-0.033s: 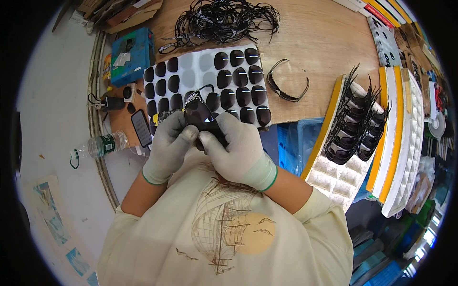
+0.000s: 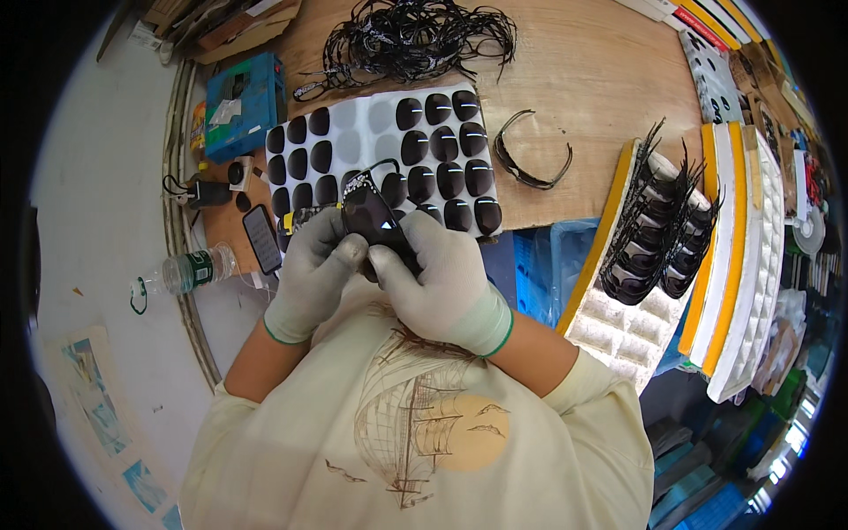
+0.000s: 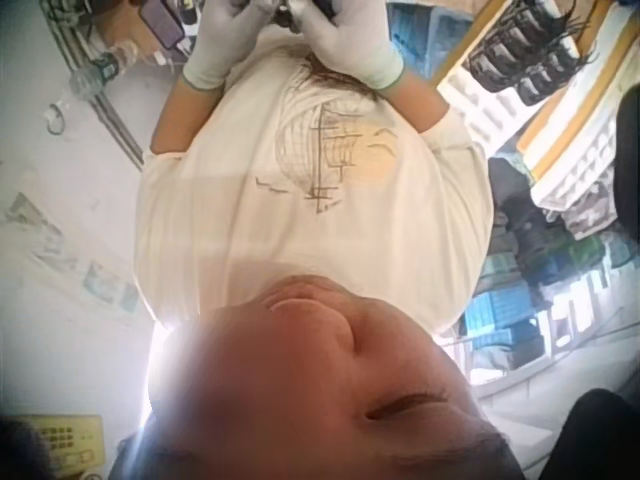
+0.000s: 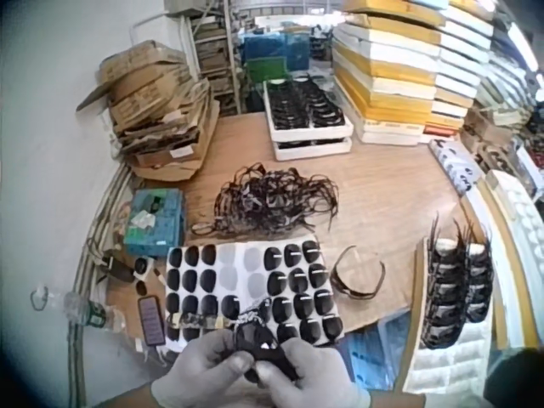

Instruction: The person assembles sunglasses by inserting dark lenses into frames and attaching elastic straps. They repeatedly pick up frames and lenses from a foam tray, fit the lenses into the frame rims, and secure the straps before placing the completed units into a white tray.

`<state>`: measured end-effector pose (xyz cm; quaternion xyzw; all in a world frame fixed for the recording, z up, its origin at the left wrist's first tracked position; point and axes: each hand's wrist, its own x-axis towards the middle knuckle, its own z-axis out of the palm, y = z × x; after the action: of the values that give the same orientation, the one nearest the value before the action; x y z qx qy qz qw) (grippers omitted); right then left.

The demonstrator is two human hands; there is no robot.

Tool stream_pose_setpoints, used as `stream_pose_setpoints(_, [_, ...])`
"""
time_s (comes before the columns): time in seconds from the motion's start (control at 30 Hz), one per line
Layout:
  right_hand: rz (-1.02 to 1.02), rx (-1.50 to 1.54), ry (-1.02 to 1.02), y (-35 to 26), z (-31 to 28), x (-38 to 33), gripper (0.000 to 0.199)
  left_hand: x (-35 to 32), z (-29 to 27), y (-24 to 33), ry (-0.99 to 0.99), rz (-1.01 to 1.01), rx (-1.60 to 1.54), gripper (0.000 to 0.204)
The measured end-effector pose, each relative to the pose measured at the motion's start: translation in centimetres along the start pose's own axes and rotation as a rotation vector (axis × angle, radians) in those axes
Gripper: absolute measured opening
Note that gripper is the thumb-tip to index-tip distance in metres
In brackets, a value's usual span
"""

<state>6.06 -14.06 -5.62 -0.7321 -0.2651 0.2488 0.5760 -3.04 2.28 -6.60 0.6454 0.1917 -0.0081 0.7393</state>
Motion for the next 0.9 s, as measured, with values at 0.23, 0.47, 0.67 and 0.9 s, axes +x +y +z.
stream_pose_setpoints(0.23, [0.019,0.004,0.009,0.8,-0.1,-0.4,0.022,0.5,0.3,0.1,-0.030,-0.099,-0.047,0.021])
stream_pose_setpoints(0.47, [0.026,0.413,-0.584,2.2,-4.1,0.5,0.049,1.4,-1.9,1.7,-0.212,0.167,0.238,0.044])
stream_pose_setpoints(0.67, [-0.023,0.141,-0.481,2.7,-5.6,0.8,0.042,4.7,-0.1,4.0,-0.416,0.541,0.624,0.041])
stream_pose_setpoints(0.9, [0.192,-0.912,0.240,12.9,-10.4,0.9,0.029,4.9,-1.1,0.8,-0.097,0.232,0.793,0.038])
